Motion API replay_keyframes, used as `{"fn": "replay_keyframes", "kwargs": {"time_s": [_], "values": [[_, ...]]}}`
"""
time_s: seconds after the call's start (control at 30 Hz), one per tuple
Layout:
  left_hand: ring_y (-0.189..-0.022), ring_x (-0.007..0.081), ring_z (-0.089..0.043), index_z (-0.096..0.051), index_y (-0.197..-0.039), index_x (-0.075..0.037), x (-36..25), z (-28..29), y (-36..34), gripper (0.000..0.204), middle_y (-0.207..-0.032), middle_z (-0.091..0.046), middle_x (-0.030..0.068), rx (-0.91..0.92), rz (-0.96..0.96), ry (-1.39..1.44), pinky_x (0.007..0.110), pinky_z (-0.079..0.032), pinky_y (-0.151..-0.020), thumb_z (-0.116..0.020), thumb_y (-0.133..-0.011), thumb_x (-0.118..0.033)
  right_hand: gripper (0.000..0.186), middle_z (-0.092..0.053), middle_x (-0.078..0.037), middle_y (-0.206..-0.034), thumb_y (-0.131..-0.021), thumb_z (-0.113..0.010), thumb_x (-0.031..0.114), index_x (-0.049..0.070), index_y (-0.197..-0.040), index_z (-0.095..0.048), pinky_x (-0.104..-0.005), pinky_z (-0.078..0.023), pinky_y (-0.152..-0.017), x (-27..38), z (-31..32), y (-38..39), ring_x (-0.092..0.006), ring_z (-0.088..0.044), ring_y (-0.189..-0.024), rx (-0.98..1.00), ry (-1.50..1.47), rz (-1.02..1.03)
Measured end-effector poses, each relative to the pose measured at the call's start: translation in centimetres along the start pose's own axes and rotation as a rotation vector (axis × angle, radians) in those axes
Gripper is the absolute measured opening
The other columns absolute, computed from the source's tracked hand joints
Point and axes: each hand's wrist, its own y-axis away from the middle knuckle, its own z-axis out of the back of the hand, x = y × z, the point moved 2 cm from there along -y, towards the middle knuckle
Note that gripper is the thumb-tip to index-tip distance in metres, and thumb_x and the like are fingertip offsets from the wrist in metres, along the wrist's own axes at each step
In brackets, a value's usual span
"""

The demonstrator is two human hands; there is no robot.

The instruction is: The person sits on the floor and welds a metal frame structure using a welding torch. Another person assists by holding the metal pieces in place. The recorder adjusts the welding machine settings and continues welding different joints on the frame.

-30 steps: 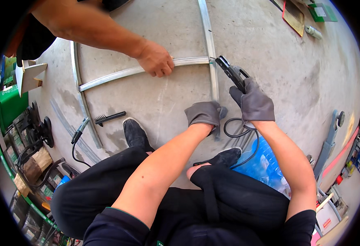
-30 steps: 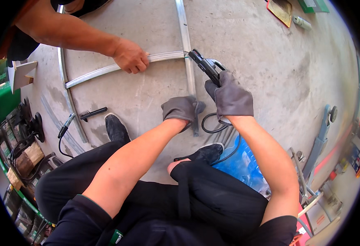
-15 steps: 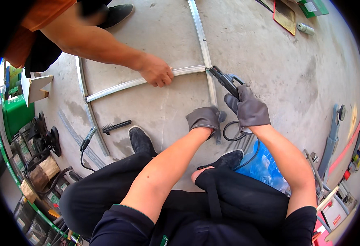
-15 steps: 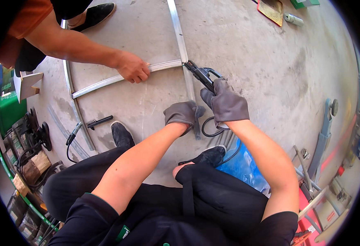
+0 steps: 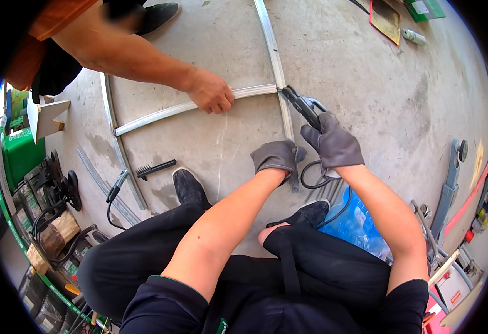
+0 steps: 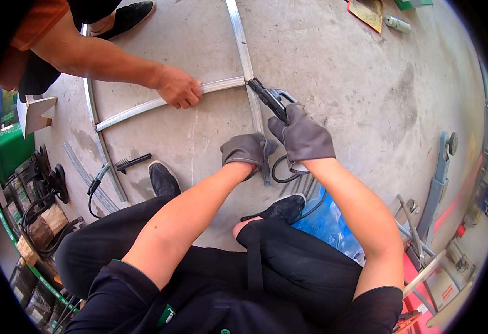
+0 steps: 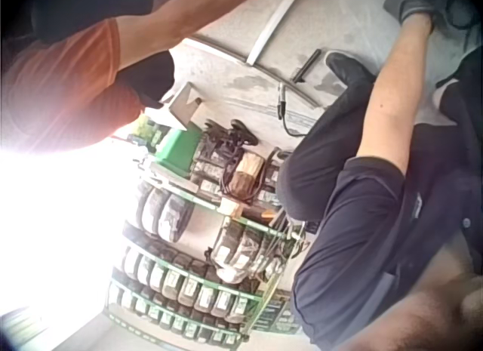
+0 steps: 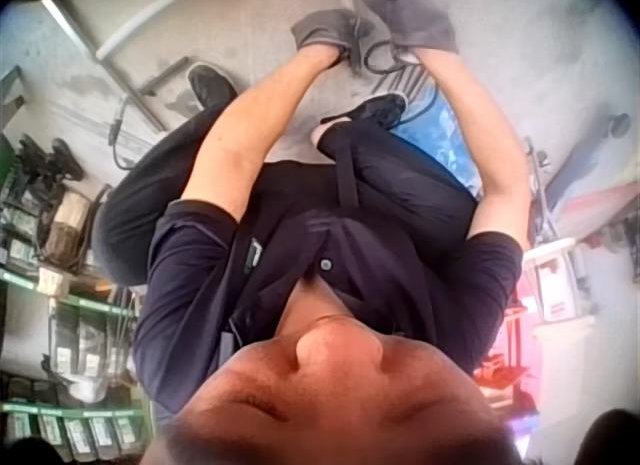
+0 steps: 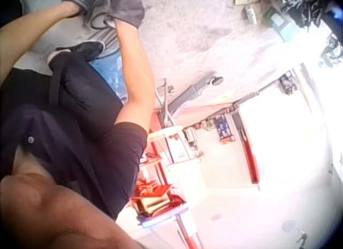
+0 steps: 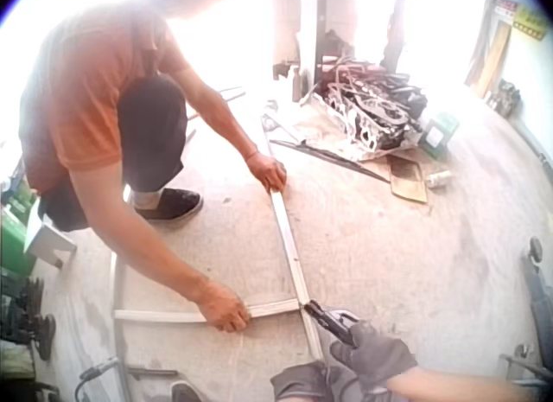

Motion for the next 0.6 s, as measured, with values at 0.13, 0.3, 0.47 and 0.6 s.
{"fn": "replay_keyframes", "kwargs": {"time_s": [0.13,0.3,0.47,0.6], "values": [[-0.107,0.0394,-0.074,-0.079,-0.118,-0.022,0.4,-0.4,-0.5,0.044,-0.112,-0.079,0.0153,0.016,-0.017,-0.007,0.056,-0.055,-0.088,-0.060,-0.095,-0.054,0.034,-0.070,-0.013,-0.085,-0.096,-0.075,0.036,0.004,-0.101,-0.065,-0.0425,-0.052,-0.054,0.0,-0.8,-0.8,-0.0263,-0.065,-0.059,0.455,-0.817,-0.556],[-0.103,0.0387,-0.076,-0.081,-0.114,-0.018,0.7,-1.5,-1.4,0.045,-0.108,-0.079,0.0153,0.019,0.006,-0.025,0.055,-0.055,-0.085,-0.060,-0.095,-0.054,0.020,-0.064,-0.012,-0.086,-0.095,-0.074,0.019,0.006,-0.105,-0.063,-0.0399,-0.053,-0.062,0.4,2.8,0.6,-0.0210,-0.066,-0.073,-0.331,0.281,0.556],[-0.102,0.0386,-0.076,-0.082,-0.111,-0.017,0.8,-1.9,-1.8,0.043,-0.107,-0.080,0.0160,-0.001,0.035,-0.019,0.054,-0.055,-0.084,-0.060,-0.095,-0.051,0.038,-0.069,-0.021,-0.104,-0.093,-0.076,0.041,0.010,-0.111,-0.063,-0.0477,-0.051,-0.086,0.1,2.7,-1.5,-0.0443,-0.066,-0.101,0.047,-0.163,-0.100],[-0.106,0.0383,-0.076,-0.082,-0.112,-0.019,0.2,-1.2,-1.2,0.035,-0.109,-0.079,0.0162,0.001,0.038,-0.012,0.053,-0.055,-0.086,-0.062,-0.095,-0.041,0.038,-0.068,-0.021,-0.109,-0.095,-0.073,0.040,0.008,-0.111,-0.061,-0.0492,-0.051,-0.086,-0.2,2.0,-1.3,-0.0434,-0.067,-0.102,0.055,-0.082,-0.046]]}}
